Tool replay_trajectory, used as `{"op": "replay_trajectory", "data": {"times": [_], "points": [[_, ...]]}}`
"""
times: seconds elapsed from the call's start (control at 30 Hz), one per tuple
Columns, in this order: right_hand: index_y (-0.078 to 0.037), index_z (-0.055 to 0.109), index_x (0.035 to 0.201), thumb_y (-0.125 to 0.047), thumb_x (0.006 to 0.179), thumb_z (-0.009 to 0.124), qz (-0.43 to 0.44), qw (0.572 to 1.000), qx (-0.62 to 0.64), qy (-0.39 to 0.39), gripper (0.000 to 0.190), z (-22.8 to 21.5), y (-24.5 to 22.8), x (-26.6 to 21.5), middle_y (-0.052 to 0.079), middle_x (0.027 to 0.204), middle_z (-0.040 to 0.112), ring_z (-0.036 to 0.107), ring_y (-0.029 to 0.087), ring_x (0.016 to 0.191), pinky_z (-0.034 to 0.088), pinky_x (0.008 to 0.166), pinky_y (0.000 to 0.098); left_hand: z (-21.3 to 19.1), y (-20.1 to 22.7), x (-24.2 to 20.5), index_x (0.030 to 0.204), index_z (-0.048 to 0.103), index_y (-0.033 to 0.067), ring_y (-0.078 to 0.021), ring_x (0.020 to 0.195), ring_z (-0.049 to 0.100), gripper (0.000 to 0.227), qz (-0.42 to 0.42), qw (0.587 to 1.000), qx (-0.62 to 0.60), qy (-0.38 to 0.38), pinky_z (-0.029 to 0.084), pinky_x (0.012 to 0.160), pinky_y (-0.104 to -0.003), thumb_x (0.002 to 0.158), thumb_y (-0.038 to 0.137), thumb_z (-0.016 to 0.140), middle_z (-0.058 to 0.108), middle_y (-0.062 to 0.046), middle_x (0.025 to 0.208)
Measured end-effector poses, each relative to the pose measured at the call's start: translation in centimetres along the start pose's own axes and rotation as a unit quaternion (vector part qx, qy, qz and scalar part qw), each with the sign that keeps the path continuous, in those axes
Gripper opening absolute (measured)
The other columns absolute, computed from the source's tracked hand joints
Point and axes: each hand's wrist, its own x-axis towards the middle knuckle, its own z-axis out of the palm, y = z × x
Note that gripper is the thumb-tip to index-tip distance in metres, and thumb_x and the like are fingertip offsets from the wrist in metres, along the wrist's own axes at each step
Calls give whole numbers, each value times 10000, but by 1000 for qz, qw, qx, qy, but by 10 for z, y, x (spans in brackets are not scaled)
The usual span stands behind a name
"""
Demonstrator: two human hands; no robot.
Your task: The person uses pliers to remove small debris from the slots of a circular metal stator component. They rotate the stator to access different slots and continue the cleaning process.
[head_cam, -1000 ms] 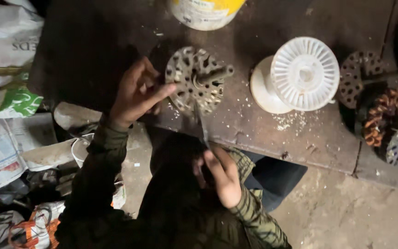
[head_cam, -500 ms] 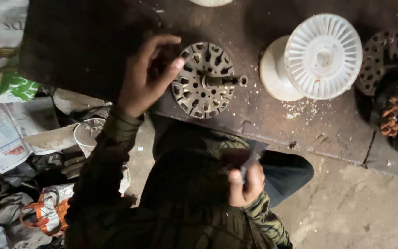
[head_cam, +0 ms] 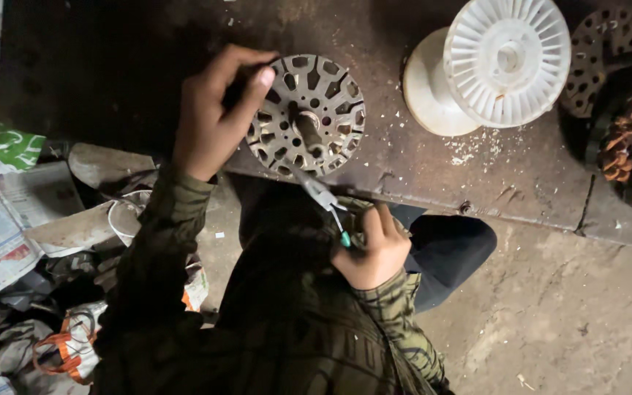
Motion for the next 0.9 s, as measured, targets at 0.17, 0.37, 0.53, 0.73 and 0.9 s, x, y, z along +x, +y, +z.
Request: {"op": "replay_trajectory", "data": {"times": [0.17,0.37,0.53,0.73,0.9], "points": [[17,545,888,-45,629,717,-27,978,96,181,317,3,-9,-6,135,846,552,560,314,663,458,597,394,0,2,0,1265,655,43,-162,975,735,216,20,1000,-19,1,533,814,-292,1118,199,630,753,-94,1100],[66,601,952,-86,562,738,8,998,2,55,441,-14,-29,4,201,897,596,611,373,726,491,619,415,3,1,5,1280,667,46,-142,922,738,203,29,999,-14,3,559,830,-278,1125,178,672,778,-98,1097],[28,590,924,-30,682,721,98,980,63,162,282,-9,-35,-3,168,864,582,589,342,722,495,638,389,5,-11,-2,1286,642,25,-132,966,752,257,13,998,-57,-21,570,825,-266,1073,151,713,776,-101,1111],[-2,635,922,-32,638,709,44,992,26,113,294,-1,-26,2,173,828,582,609,364,721,490,645,417,2,0,1,1314,606,15,-179,1073,759,366,31,998,-51,-25,591,942,-303,1027,164,777,765,-97,1163],[38,621,976,-38,631,687,31,997,22,71,359,-4,-25,2,209,902,582,601,408,759,496,652,427,-1,0,0,1404,553,13,-237,1217,681,554,102,993,-18,-56,551,1044,-366,964,218,819,669,-149,1336]]}}
